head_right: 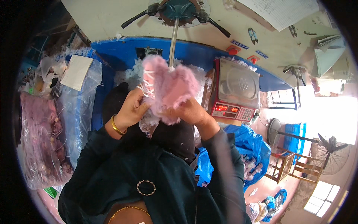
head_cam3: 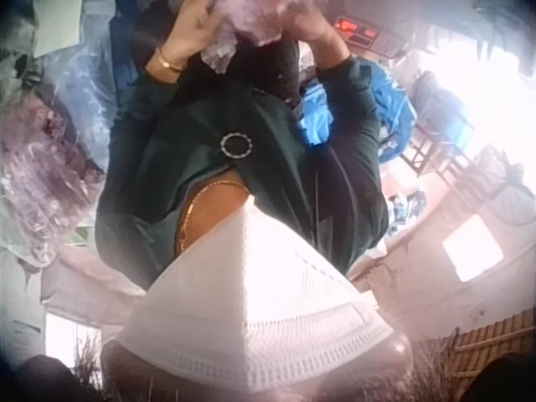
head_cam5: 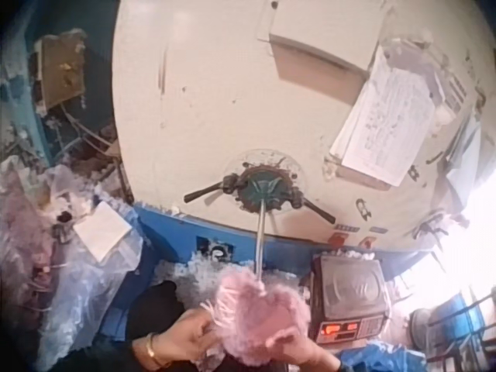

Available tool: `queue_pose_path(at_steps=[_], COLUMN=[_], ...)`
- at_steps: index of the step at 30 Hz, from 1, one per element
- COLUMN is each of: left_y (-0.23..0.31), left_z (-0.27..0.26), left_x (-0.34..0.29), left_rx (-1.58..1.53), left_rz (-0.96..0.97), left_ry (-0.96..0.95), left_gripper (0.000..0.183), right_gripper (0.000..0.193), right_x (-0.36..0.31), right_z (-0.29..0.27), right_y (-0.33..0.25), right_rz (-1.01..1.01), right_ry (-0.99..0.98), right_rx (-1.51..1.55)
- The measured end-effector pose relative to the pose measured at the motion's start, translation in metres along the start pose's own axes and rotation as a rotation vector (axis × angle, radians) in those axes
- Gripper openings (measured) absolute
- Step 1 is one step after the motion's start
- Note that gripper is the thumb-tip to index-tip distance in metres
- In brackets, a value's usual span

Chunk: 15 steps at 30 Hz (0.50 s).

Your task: The person repeatedly picks up pink fluffy craft items, ties them with white string, and places them on a digital scale. The process is repeated multiple times in a small workspace with scattered materials.

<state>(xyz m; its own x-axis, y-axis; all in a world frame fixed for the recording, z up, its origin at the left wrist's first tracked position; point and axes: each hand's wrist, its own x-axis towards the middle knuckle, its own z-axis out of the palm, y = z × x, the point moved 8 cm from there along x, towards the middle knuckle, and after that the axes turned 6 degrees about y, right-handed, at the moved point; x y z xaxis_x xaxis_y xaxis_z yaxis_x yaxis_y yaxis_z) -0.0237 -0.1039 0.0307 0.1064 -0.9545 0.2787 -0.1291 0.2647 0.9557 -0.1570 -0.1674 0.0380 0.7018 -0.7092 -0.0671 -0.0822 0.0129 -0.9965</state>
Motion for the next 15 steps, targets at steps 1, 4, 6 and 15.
queue_pose_path(at_steps=[1, 4, 6, 15], left_y=[0.002, 0.016, 0.003, -0.055], left_z=[-0.004, -0.01, -0.013, -0.016], left_x=[0.005, 0.032, 0.055, 0.11], left_rx=[0.062, 0.269, 0.254, -0.239], left_rz=[0.067, 0.25, 0.22, 0.196], left_ry=[0.063, 0.22, 0.284, 0.25], left_gripper=[0.027, 0.026, 0.025, 0.025], right_gripper=[0.044, 0.028, 0.023, 0.028], right_x=[0.002, 0.023, 0.042, 0.07], right_z=[-0.003, -0.026, -0.031, -0.047], right_y=[-0.014, -0.03, -0.055, -0.031], right_rz=[-0.098, -0.258, -0.381, -0.136], right_ry=[0.074, 0.137, 0.282, 0.411], right_rx=[0.016, -0.233, -0.445, -0.388])
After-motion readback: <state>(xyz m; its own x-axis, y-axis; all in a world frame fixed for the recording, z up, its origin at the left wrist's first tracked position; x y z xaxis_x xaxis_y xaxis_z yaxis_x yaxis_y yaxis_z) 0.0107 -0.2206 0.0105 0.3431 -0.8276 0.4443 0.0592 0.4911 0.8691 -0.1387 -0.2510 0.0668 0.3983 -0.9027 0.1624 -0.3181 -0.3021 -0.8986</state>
